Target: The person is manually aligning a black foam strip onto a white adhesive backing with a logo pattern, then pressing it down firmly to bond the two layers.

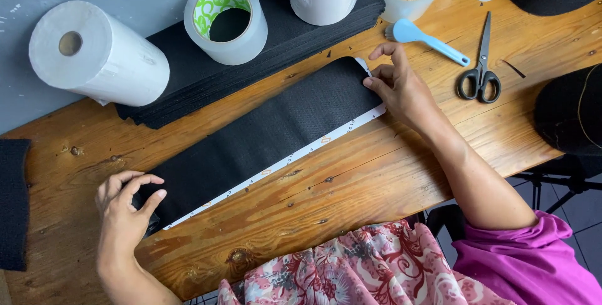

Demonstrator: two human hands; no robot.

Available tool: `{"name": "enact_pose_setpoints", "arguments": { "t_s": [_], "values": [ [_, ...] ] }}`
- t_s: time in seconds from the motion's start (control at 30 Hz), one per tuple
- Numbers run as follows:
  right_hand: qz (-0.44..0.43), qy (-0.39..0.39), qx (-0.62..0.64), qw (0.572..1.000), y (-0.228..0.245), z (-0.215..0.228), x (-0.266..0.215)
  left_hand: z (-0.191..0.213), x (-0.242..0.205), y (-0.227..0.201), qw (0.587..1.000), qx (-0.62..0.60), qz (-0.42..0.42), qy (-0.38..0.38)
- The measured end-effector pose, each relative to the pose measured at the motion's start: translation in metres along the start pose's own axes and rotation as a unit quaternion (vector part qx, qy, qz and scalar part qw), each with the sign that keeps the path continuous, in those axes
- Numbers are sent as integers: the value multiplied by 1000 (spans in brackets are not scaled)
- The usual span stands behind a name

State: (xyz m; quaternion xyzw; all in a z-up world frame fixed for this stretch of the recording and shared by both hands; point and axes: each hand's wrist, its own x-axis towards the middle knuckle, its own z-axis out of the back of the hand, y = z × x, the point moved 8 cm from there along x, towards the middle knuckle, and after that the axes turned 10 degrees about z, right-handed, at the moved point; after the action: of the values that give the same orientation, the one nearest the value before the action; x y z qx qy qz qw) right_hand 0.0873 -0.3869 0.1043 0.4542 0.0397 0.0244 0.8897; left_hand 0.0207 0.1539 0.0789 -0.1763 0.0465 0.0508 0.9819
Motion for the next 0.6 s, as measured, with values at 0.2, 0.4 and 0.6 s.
{"name": "enact_pose_setpoints", "arguments": {
  "t_s": [0.2,0.4,0.6],
  "values": [
    [141,29,-23,989,4,-3,1,2,1,-3,1000,-8,20,20],
    [127,102,-10,987,15,1,-1,3,6,2,1000,19,-3,6],
    [122,157,1,980,3,-6,-4,6,12,2,999,38,-4,22]
  ]
}}
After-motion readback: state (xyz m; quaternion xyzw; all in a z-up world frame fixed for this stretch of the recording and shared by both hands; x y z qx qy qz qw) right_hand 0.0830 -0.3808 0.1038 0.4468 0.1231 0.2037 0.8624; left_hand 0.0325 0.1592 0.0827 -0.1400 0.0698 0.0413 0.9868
